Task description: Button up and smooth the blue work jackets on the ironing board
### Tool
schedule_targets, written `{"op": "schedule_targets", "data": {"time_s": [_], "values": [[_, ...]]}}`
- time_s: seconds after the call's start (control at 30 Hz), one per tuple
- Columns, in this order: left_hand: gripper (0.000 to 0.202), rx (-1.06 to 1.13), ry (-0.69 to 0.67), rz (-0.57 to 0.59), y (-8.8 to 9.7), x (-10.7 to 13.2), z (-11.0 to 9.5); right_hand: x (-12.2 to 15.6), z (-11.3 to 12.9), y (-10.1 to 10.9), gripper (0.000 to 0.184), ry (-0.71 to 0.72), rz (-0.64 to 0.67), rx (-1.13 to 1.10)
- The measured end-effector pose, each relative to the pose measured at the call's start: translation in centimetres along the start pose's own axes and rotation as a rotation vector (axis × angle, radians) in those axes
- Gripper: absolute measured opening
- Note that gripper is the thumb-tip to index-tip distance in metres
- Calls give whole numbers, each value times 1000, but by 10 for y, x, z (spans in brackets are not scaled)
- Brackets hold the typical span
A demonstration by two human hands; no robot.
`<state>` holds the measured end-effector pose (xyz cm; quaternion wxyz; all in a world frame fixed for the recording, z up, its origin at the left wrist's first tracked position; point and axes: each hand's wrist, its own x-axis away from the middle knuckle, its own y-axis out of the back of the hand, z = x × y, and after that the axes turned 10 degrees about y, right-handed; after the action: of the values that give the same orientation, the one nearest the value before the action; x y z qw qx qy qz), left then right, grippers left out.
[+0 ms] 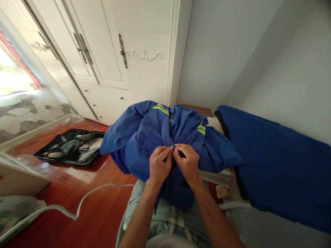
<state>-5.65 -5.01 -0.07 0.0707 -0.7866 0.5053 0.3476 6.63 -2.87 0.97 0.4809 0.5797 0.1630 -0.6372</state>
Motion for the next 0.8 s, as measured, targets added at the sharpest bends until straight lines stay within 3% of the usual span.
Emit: {"op": "schedule_targets", "data": {"time_s": [0.1, 0.23, 0.4, 0.57, 0.7, 0.8], "values": [[19, -3, -10, -21, 1, 2, 3, -1, -2, 1, 13, 4, 41, -37], [19, 14, 8, -47, 1, 7, 6, -8, -10, 13, 11, -36, 220, -213], [18, 114, 195, 1, 1, 8, 6, -21, -19, 27, 23, -100, 383, -312], [26, 350, 453, 28, 3, 6, 7, -33, -27, 28, 23, 64, 501, -322], [32, 539, 571, 67, 3, 6, 7, -37, -32, 30, 23, 210, 583, -262], [34, 562, 622, 58, 1, 7, 6, -38, -32, 30, 23, 309, 609, -162]]}}
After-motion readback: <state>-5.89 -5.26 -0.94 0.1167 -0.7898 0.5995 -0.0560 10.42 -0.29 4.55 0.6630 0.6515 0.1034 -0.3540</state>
